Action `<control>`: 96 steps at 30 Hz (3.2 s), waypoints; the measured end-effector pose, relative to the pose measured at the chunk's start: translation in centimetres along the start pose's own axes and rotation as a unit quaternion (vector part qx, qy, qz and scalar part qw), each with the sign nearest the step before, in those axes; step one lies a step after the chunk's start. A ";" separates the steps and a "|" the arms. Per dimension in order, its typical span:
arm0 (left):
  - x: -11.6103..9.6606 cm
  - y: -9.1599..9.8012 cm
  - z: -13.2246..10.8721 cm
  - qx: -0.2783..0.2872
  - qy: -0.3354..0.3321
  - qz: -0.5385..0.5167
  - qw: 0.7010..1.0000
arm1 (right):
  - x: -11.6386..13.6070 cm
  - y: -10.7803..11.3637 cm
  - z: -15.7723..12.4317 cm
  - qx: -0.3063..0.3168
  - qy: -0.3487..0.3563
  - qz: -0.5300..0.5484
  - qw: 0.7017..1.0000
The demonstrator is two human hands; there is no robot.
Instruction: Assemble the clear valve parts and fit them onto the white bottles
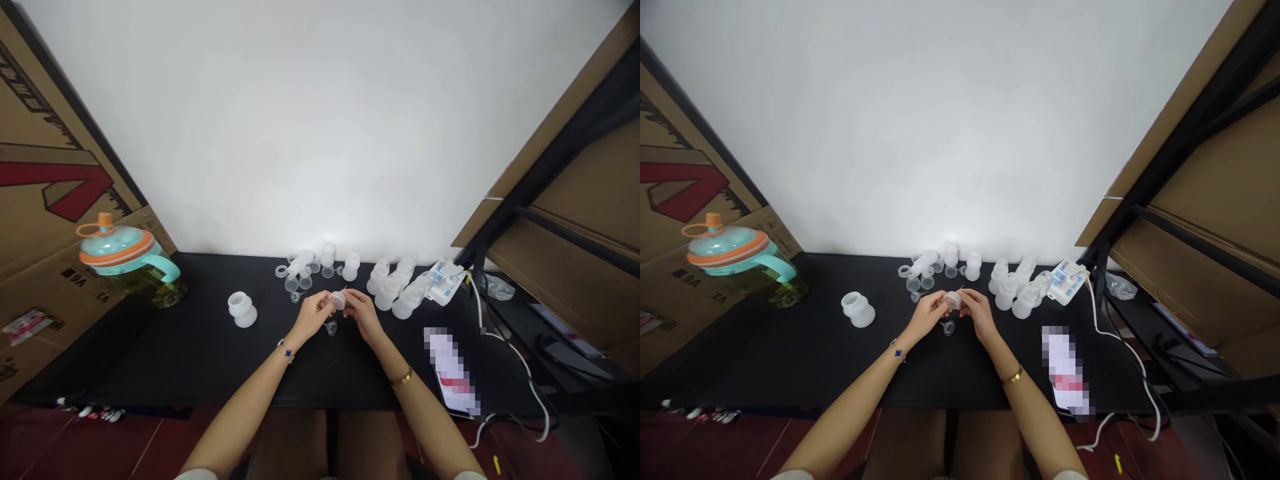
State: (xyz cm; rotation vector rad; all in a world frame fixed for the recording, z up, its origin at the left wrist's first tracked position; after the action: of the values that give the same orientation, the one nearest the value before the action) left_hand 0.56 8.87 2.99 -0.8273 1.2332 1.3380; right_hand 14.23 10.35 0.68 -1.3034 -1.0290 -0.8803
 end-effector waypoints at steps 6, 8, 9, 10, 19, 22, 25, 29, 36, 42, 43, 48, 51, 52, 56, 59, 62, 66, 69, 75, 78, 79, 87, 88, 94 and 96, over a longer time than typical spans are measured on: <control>0.4 -0.5 0.0 0.025 0.004 -0.030 0.999 | 0.1 0.1 0.0 -0.005 0.002 0.006 1.000; 0.2 -0.6 -0.1 0.034 0.001 -0.035 0.999 | 0.1 0.2 0.0 -0.010 0.000 0.010 1.000; 0.2 -0.6 -0.1 0.035 -0.001 -0.035 0.999 | 0.1 0.2 0.0 -0.012 -0.001 0.012 1.000; 0.2 -0.6 -0.1 0.035 -0.002 -0.035 0.999 | 0.1 0.2 -0.1 -0.013 -0.001 0.012 1.000; 0.8 -0.3 0.1 0.025 0.001 -0.028 0.999 | 0.1 0.1 -0.1 -0.004 0.000 0.004 1.000; 0.8 -0.2 0.1 0.021 0.000 -0.025 0.999 | 0.0 0.1 0.0 -0.003 -0.003 0.005 1.000; 0.7 -0.1 0.1 0.015 -0.004 -0.019 1.000 | -0.1 0.0 0.0 0.001 -0.006 0.002 1.000; 0.9 0.0 0.2 0.004 -0.001 -0.023 1.000 | -0.4 0.1 0.1 0.005 -0.011 -0.008 1.000; 1.4 0.9 0.4 -0.046 0.033 -0.075 0.996 | -0.3 0.0 0.2 0.017 0.003 -0.049 0.999; 1.3 1.5 0.3 -0.081 0.030 -0.063 0.994 | 0.5 -0.8 0.0 0.037 0.084 -0.160 0.983; 1.4 1.5 0.3 -0.080 0.030 -0.063 0.994 | 0.6 -0.8 0.0 0.034 0.096 -0.181 0.978; 1.6 1.2 0.4 -0.065 0.024 -0.052 0.996 | 1.0 -1.0 -0.4 0.033 0.122 -0.248 0.960; 1.5 1.2 0.4 -0.058 0.015 -0.042 0.997 | 1.0 -1.0 -0.4 0.031 0.121 -0.252 0.960; 1.4 1.2 0.4 -0.056 0.013 -0.042 0.997 | 1.0 -1.0 -0.4 0.032 0.120 -0.251 0.960; 1.2 1.1 0.4 -0.051 0.022 -0.057 0.997 | 1.1 -1.1 -0.5 0.036 0.126 -0.252 0.959; 1.1 1.1 0.4 -0.048 0.028 -0.057 0.997 | 1.2 -1.2 -0.6 0.038 0.127 -0.252 0.959; 1.1 1.1 0.4 -0.047 0.029 -0.051 0.997 | 1.2 -1.2 -0.7 0.036 0.126 -0.251 0.959; 1.1 1.1 0.4 -0.047 0.039 -0.053 0.997 | 1.3 -1.2 -0.7 0.034 0.125 -0.249 0.960; 0.9 1.1 0.4 -0.046 0.038 -0.058 0.996 | 1.4 -1.3 -0.8 0.038 0.127 -0.248 0.960; 0.6 1.1 0.3 -0.043 0.031 -0.053 0.997 | 1.5 -1.5 -0.9 0.043 0.138 -0.265 0.953; 0.6 1.1 0.3 -0.042 0.033 -0.049 0.997 | 1.7 -1.6 -1.0 0.042 0.149 -0.278 0.948; 0.5 1.1 0.3 -0.043 0.034 -0.047 0.997 | 1.8 -1.6 -1.0 0.041 0.151 -0.282 0.947; 0.2 1.2 0.3 -0.043 0.022 -0.022 0.999 | 1.9 -1.7 -1.1 0.039 0.159 -0.295 0.941; 0.2 1.3 0.3 -0.044 0.020 -0.017 0.999 | 1.9 -1.7 -1.1 0.038 0.158 -0.295 0.942; 0.3 1.6 0.1 -0.062 0.010 0.025 0.998 | 1.8 -1.7 -1.1 0.034 0.148 -0.286 0.946; 0.1 1.7 0.0 -0.070 -0.001 0.063 0.996 | 1.7 -1.6 -1.1 0.031 0.136 -0.284 0.949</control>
State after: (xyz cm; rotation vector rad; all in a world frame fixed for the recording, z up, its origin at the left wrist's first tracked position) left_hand -1.07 9.12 3.26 -0.8558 1.2172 1.5415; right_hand 13.39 9.23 2.86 -0.8027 -1.2165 -1.4052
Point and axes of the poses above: each hand's wrist, its own z-axis towards the middle knuckle, its own y-axis out of the back of the hand, x = y × z, the point moved 9 cm from there along z, towards the middle knuckle, and after that the axes turned 2 degrees about -x, right-handed, at the moved point
